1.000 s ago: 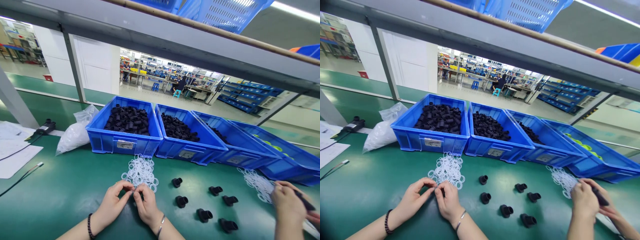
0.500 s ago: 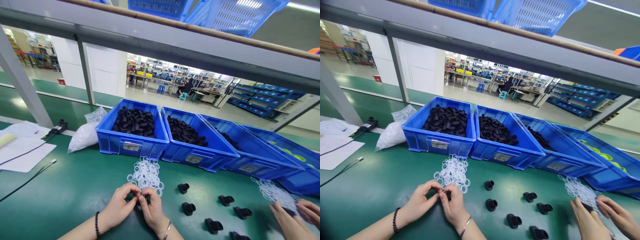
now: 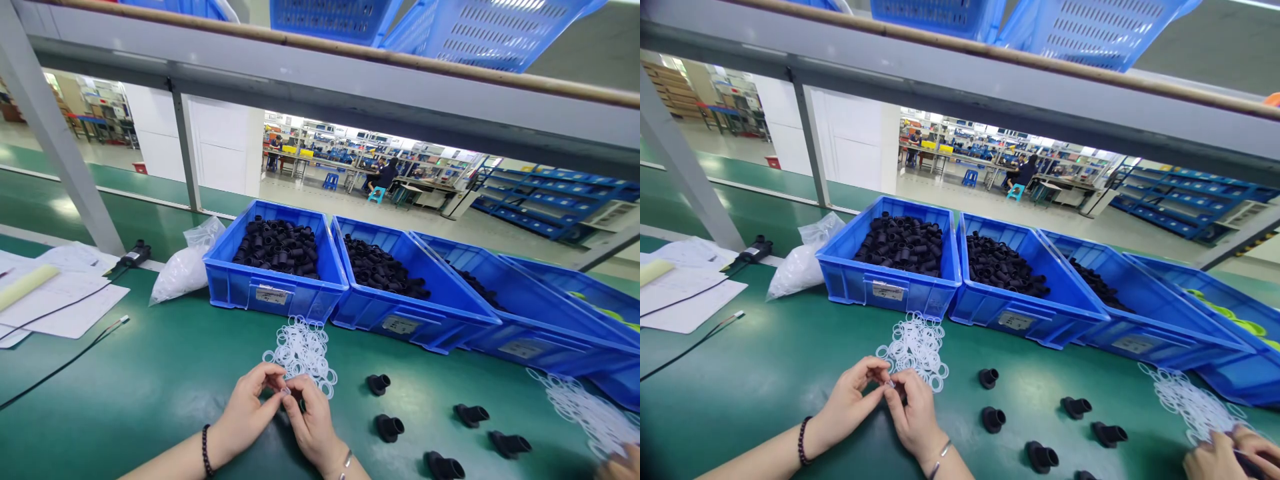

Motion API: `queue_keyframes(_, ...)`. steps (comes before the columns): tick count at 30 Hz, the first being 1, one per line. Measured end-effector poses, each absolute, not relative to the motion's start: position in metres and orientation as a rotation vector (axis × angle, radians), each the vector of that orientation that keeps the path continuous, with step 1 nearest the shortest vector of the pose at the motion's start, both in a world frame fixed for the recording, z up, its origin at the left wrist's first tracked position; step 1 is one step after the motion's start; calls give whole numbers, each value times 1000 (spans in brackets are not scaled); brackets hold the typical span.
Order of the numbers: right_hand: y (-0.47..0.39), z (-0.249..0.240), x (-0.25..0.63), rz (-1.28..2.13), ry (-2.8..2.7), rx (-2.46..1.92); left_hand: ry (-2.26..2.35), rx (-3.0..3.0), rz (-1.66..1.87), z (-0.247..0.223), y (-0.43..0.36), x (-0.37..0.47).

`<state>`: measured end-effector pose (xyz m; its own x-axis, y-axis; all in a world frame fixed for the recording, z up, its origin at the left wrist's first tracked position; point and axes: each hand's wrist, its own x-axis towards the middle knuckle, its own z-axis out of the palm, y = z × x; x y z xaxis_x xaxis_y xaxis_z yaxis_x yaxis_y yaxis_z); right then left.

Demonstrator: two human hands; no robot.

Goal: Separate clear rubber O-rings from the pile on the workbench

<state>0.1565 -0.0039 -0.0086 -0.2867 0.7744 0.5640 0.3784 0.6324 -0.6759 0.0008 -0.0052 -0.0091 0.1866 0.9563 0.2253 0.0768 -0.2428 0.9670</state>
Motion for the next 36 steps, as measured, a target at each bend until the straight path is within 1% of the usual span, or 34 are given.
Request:
queue_keyframes(7,-7,-12,157,530,-1878,-917,1130,1720,1196,-2,-4,-2)
queue_keyframes(12,-6,-11,158,502,-1860,-924,1173,1743,1169,0,-4,-2)
queue_keyframes(22,-5,-10,157,530,-1866,-931,1130,1693,1124,5,-2,-4)
queue_keyframes(36,-6,-10,157,445,-1835,-939,1095,1809,1101,6,-2,-5)
